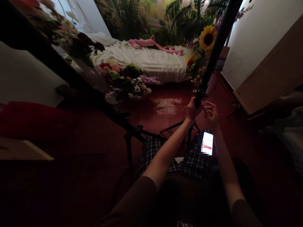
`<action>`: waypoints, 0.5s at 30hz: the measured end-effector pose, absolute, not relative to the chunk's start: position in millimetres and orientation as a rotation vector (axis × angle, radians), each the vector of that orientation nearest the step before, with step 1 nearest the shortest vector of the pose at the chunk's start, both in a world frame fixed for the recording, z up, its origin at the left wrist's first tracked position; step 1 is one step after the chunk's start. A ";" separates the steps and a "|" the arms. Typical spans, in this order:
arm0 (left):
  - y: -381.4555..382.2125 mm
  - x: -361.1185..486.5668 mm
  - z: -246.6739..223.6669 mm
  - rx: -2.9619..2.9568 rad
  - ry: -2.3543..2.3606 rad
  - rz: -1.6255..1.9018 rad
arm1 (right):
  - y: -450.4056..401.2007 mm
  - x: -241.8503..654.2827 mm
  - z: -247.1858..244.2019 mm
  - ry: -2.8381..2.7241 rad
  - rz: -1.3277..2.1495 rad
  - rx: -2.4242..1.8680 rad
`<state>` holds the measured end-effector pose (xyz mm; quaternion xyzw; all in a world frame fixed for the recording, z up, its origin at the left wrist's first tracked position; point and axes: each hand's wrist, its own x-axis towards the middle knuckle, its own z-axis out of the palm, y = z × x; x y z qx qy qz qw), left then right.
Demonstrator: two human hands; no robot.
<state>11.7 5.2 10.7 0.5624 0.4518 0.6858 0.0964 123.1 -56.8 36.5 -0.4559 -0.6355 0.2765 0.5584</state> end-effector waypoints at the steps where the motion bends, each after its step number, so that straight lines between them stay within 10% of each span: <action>1: 4.9 11.6 10.8 1.673 1.333 2.028 | -54.0 122.2 37.6 -1.472 0.657 -1.069; 15: 7.3 11.1 8.0 1.714 1.318 2.033 | -37.3 112.5 39.2 -1.337 0.895 -1.008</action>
